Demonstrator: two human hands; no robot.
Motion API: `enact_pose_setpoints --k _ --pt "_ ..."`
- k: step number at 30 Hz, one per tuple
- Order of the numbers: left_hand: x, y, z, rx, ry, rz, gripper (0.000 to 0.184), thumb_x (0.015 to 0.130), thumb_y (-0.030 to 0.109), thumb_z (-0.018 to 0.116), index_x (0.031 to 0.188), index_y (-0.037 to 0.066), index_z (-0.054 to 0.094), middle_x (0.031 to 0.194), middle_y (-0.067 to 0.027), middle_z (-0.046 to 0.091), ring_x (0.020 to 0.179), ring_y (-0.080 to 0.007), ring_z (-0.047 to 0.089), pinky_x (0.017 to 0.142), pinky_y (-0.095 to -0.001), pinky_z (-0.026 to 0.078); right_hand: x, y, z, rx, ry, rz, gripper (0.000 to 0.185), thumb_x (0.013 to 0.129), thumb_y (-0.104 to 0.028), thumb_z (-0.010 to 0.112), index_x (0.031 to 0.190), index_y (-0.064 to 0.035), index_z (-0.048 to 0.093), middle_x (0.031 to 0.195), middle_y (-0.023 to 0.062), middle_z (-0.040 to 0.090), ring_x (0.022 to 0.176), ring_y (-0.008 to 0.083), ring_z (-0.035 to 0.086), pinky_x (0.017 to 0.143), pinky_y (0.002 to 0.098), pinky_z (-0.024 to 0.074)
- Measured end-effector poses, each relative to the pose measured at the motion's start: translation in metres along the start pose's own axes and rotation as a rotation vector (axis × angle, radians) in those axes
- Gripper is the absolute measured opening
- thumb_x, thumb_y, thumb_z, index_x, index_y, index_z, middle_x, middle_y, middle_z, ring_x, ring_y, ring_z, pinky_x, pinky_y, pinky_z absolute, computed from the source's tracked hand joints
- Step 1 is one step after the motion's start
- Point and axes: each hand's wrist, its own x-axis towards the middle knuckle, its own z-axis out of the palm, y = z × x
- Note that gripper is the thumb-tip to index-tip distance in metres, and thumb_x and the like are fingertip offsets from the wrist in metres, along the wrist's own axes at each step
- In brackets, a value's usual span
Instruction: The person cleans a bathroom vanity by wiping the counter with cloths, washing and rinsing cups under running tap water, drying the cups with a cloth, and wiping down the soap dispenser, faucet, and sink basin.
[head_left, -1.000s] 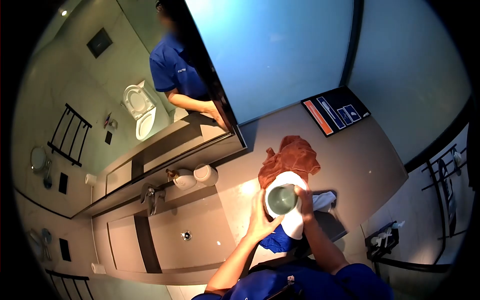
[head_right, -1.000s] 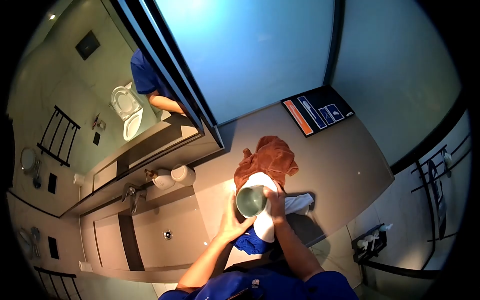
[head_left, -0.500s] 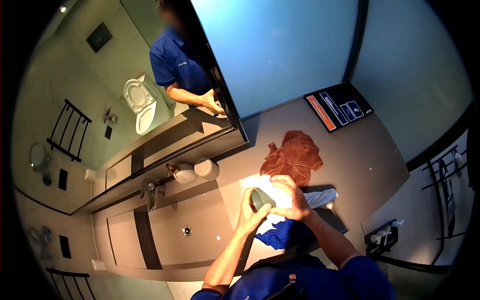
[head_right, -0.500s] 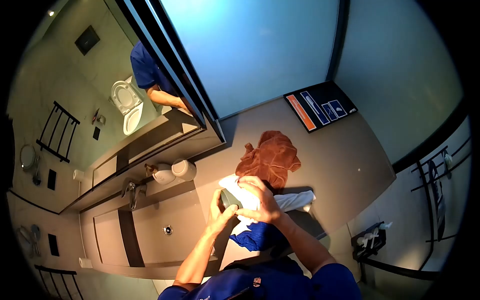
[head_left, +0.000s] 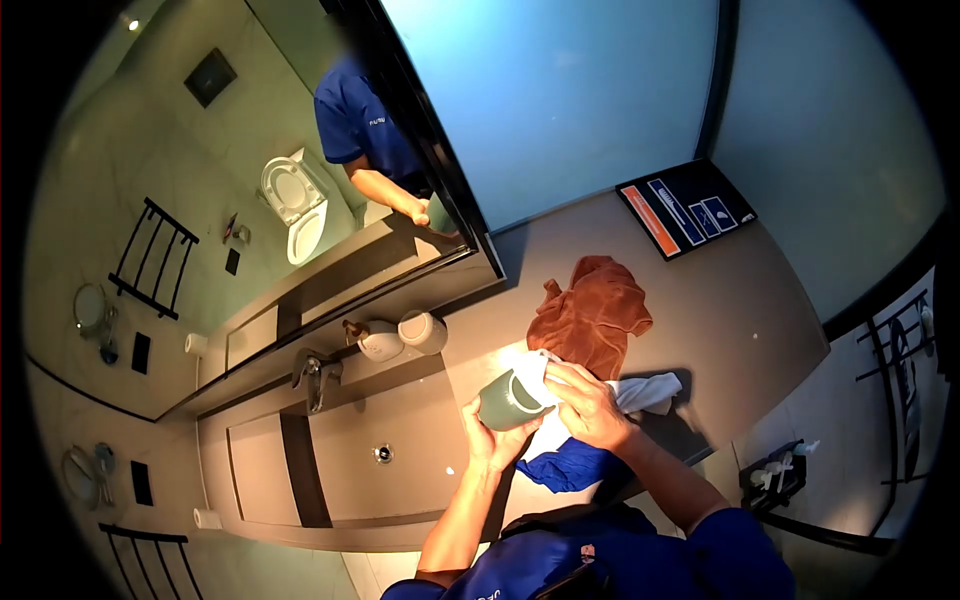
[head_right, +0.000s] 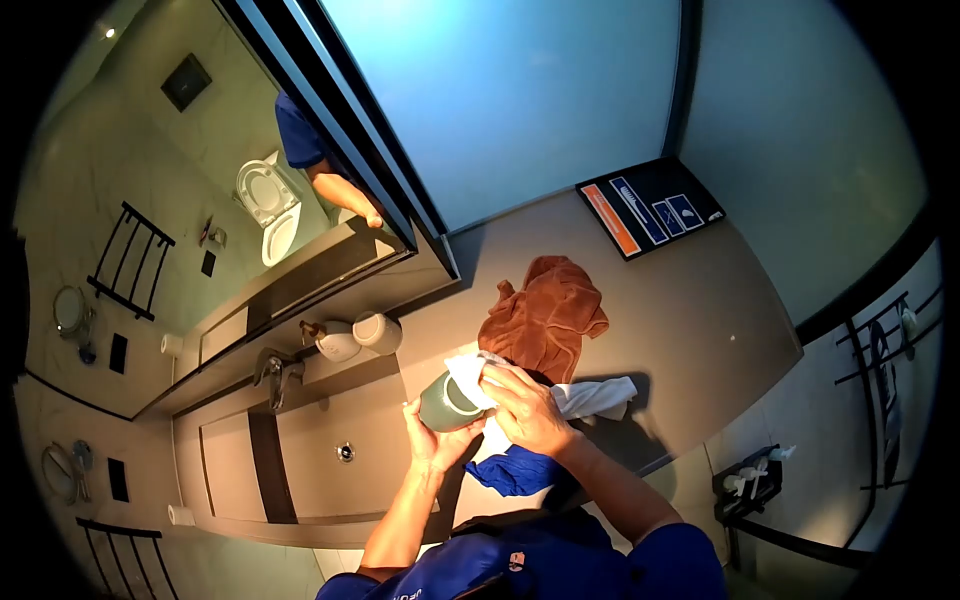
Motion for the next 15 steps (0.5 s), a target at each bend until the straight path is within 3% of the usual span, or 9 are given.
enact_pose_setpoints --k 2,4,6,7,10,11,12,13,15 --pt "-0.005 -0.008 0.012 -0.057 0.104 -0.02 0.072 0.081 0.063 0.049 0.131 0.011 0.051 0.126 -0.0138 0.056 0.105 -0.0319 0.054 0.082 -0.0448 0.046 -0.014 0.006 0.004 0.079 0.057 0.127 0.033 0.072 0.005 0.055 0.104 0.0041 0.064 0.112 0.0194 0.062 0.106 0.0356 0.061 0.09 0.0393 0.0497" --pt "-0.006 -0.012 -0.009 -0.269 -0.126 -0.092 0.066 0.088 0.055 0.044 0.133 0.006 0.049 0.132 -0.0148 0.054 0.116 -0.0328 0.054 0.09 -0.0499 0.046 -0.03 0.025 0.007 0.153 0.085 0.307 0.028 0.076 0.004 0.05 0.1 0.0042 0.064 0.112 0.017 0.062 0.104 0.0282 0.063 0.089 0.0346 0.0502" --pt "-0.005 -0.011 -0.019 -0.328 -0.184 -0.138 0.068 0.087 0.055 0.046 0.134 0.006 0.049 0.134 -0.0161 0.053 0.12 -0.0344 0.053 0.094 -0.0534 0.046 -0.041 0.031 0.009 0.609 0.32 0.437 0.025 0.08 0.002 0.05 0.099 0.0054 0.064 0.117 0.0119 0.061 0.109 0.0229 0.06 0.091 0.0339 0.0488" --pt "-0.005 -0.004 -0.011 -0.206 -0.122 -0.133 0.068 0.087 0.055 0.048 0.134 0.006 0.049 0.134 -0.0166 0.053 0.121 -0.0346 0.053 0.096 -0.0542 0.045 -0.039 0.026 0.001 1.167 0.323 0.647 0.028 0.085 -0.001 0.052 0.112 0.006 0.059 0.123 0.0097 0.057 0.114 0.0187 0.055 0.097 0.0317 0.0447" --pt "-0.002 0.013 0.008 0.238 -0.019 -0.071 0.066 0.091 0.047 0.057 0.14 0.006 0.04 0.131 -0.0161 0.054 0.118 -0.0306 0.055 0.099 -0.0494 0.046 -0.041 0.019 0.013 1.152 0.203 0.873 0.038 0.09 -0.006 0.053 0.126 0.0053 0.048 0.127 0.011 0.053 0.118 0.0181 0.051 0.103 0.0309 0.0392" --pt "0.0 0.013 0.02 0.473 0.13 -0.002 0.069 0.09 0.039 0.063 0.142 0.006 0.034 0.129 -0.0154 0.055 0.116 -0.0286 0.056 0.097 -0.0459 0.047 -0.04 0.01 0.019 0.871 0.159 0.674 0.046 0.092 -0.012 0.055 0.133 0.0021 0.04 0.127 0.0116 0.051 0.121 0.0177 0.048 0.105 0.031 0.0359" --pt "0.001 0.01 0.032 0.704 0.285 0.072 0.074 0.089 0.032 0.069 0.145 0.005 0.028 0.127 -0.0147 0.055 0.114 -0.0265 0.056 0.096 -0.0424 0.048 -0.04 0.005 0.03 0.943 0.315 0.691 0.045 0.09 -0.01 0.057 0.132 0.0009 0.043 0.127 0.011 0.051 0.122 0.0184 0.047 0.106 0.0318 0.0353" --pt "0.003 -0.001 0.038 0.71 0.205 0.248 0.086 0.082 0.019 0.078 0.145 0.005 0.021 0.125 -0.0157 0.054 0.11 -0.0241 0.056 0.091 -0.0373 0.049 -0.049 0.01 0.037 1.059 0.365 0.661 0.046 0.088 -0.009 0.058 0.131 0.0011 0.044 0.127 0.0114 0.05 0.123 0.0192 0.047 0.106 0.0322 0.0355" --pt "-0.001 -0.013 0.038 0.802 0.141 0.391 0.094 0.074 0.016 0.084 0.143 0.003 0.022 0.125 -0.0188 0.053 0.112 -0.0246 0.056 0.092 -0.0371 0.049 -0.056 0.028 0.044 1.182 0.393 0.616 0.047 0.086 -0.007 0.06 0.13 0.0013 0.045 0.128 0.0119 0.05 0.123 0.0199 0.048 0.106 0.0325 0.0358"
